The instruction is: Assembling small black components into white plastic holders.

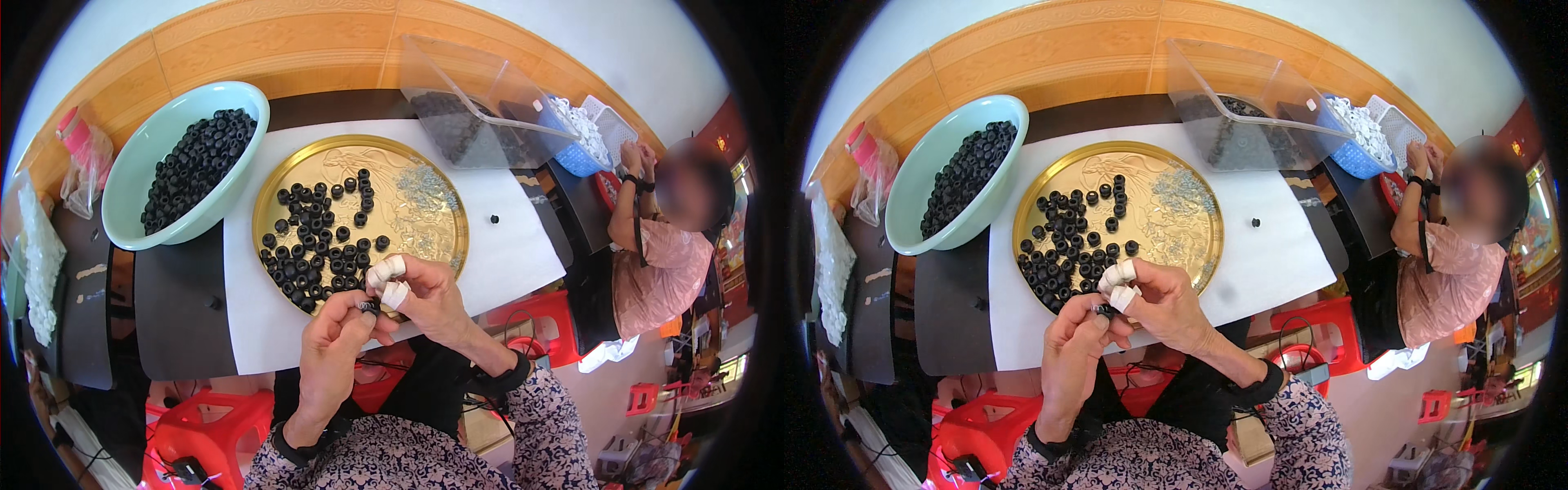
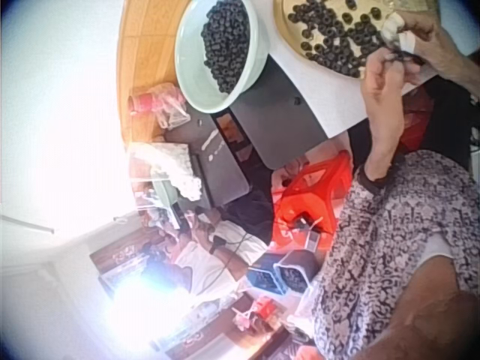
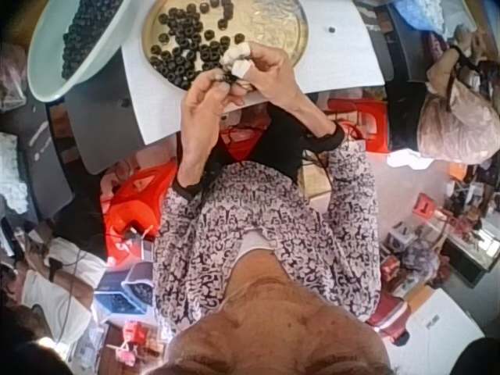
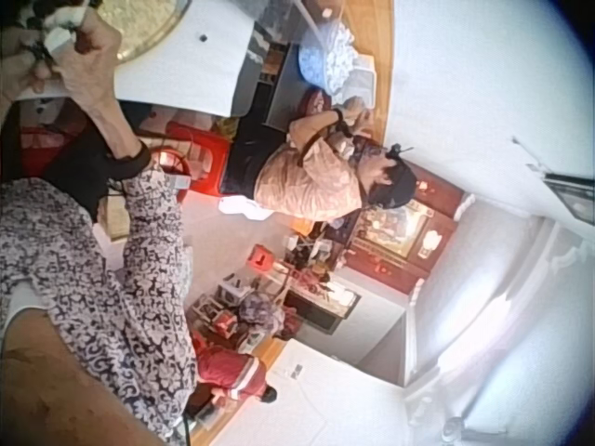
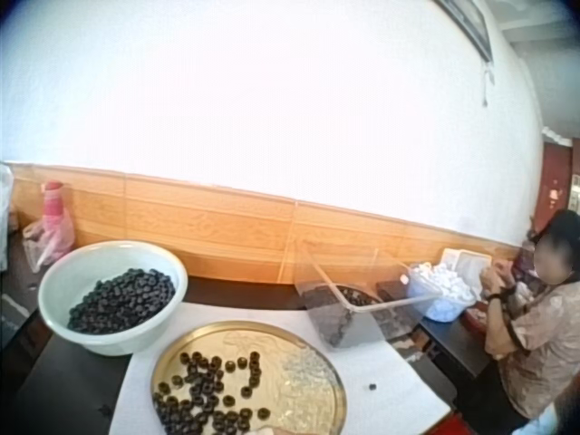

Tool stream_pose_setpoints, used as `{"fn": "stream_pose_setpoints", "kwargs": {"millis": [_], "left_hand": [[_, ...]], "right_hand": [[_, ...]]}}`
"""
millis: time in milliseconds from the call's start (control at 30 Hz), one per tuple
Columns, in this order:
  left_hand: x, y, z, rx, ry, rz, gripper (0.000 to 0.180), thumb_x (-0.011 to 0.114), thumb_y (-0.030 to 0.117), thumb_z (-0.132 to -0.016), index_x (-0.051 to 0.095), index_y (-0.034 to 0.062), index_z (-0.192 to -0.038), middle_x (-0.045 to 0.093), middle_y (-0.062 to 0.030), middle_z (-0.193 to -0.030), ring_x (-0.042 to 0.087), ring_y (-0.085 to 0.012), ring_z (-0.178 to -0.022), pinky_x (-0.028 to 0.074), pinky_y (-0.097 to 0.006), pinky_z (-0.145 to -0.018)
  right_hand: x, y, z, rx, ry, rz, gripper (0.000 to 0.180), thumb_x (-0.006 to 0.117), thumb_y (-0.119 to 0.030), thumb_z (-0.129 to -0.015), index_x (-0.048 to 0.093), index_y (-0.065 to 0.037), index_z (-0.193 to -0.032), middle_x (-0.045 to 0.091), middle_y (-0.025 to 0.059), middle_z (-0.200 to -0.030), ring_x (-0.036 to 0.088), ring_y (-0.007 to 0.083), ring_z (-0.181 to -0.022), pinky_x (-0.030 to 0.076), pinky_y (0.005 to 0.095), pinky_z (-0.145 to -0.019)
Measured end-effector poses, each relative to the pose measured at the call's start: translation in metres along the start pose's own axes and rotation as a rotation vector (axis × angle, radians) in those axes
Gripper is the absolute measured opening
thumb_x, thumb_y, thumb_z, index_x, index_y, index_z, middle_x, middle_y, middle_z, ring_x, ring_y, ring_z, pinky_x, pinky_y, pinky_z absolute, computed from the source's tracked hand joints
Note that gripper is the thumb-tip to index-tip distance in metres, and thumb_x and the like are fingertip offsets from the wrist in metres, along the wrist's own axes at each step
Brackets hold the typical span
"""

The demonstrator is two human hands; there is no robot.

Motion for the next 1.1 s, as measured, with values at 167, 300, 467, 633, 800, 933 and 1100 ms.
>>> {"fn": "stream_pose_setpoints", "kwargs": {"millis": [167, 300, 467, 633, 800, 933, 1100], "left_hand": [[0.0, 0.002, 0.002, 0.049, 0.016, -0.265, 0.021, 0.045, 0.004, -0.092, 0.053, -0.0037, -0.111, 0.064, -0.0098, -0.085, 0.06, -0.0147, -0.076, 0.048, -0.028, -0.071], [-0.002, 0.001, 0.001, 0.042, 0.016, -0.118, 0.02, 0.046, 0.004, -0.092, 0.054, -0.0038, -0.109, 0.063, -0.0082, -0.087, 0.06, -0.0128, -0.076, 0.048, -0.026, -0.071], [-0.004, 0.002, 0.003, 0.049, 0.009, -0.171, 0.021, 0.047, 0.005, -0.092, 0.054, -0.0037, -0.109, 0.062, -0.0081, -0.092, 0.06, -0.0127, -0.077, 0.048, -0.026, -0.071], [-0.003, 0.001, 0.003, 0.059, 0.033, -0.181, 0.02, 0.048, 0.003, -0.092, 0.052, -0.0048, -0.111, 0.064, -0.0102, -0.092, 0.06, -0.0111, -0.078, 0.049, -0.024, -0.074], [-0.006, -0.004, 0.005, 0.058, -0.028, -0.002, 0.022, 0.046, 0.004, -0.093, 0.051, -0.0048, -0.112, 0.064, -0.0103, -0.093, 0.06, -0.0119, -0.079, 0.049, -0.024, -0.074], [-0.004, -0.006, 0.005, 0.057, -0.041, 0.181, 0.023, 0.044, 0.005, -0.094, 0.05, -0.0045, -0.114, 0.063, -0.0109, -0.09, 0.061, -0.0146, -0.079, 0.05, -0.027, -0.074], [-0.007, -0.006, 0.004, 0.058, -0.026, 0.185, 0.022, 0.045, 0.005, -0.094, 0.05, -0.005, -0.113, 0.063, -0.0116, -0.091, 0.061, -0.0163, -0.08, 0.051, -0.029, -0.075]], "right_hand": [[0.004, -0.008, -0.003, -0.139, -0.113, 0.204, 0.013, 0.061, -0.004, -0.085, 0.061, 0.002, -0.097, 0.057, 0.0022, -0.085, 0.053, 0.0059, -0.074, 0.045, 0.0209, -0.062], [0.005, -0.008, -0.002, -0.136, -0.102, 0.228, 0.01, 0.062, -0.003, -0.083, 0.062, 0.002, -0.093, 0.056, 0.0034, -0.086, 0.054, 0.007, -0.076, 0.044, 0.0212, -0.062], [0.013, -0.011, -0.002, -0.003, -0.024, 0.165, 0.01, 0.064, -0.003, -0.081, 0.062, 0.0, -0.091, 0.057, 0.0034, -0.084, 0.055, 0.0076, -0.074, 0.044, 0.0213, -0.062], [0.013, -0.012, -0.003, -0.273, -0.083, 0.488, 0.011, 0.064, -0.004, -0.081, 0.062, 0.001, -0.091, 0.055, 0.0023, -0.082, 0.054, 0.0064, -0.068, 0.044, 0.0203, -0.055], [0.014, -0.006, 0.004, -0.038, -0.024, 0.121, 0.012, 0.06, -0.001, -0.084, 0.062, 0.003, -0.095, 0.054, 0.0022, -0.085, 0.054, 0.0063, -0.065, 0.044, 0.0195, -0.052], [0.015, -0.008, 0.009, -0.033, -0.005, 0.035, 0.013, 0.058, 0.001, -0.085, 0.062, 0.004, -0.097, 0.055, 0.0035, -0.09, 0.055, 0.0061, -0.067, 0.045, 0.0192, -0.053], [0.009, -0.001, 0.009, -0.304, -0.018, 0.321, 0.013, 0.058, 0.001, -0.085, 0.062, 0.005, -0.097, 0.057, 0.0046, -0.095, 0.055, 0.0059, -0.07, 0.046, 0.0195, -0.057]]}}
Point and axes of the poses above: each hand's wrist, its own z-axis away from the middle knuckle, its own x-axis out of the palm, y = z × x, the point moved 1 cm from there along -z, towards the middle knuckle
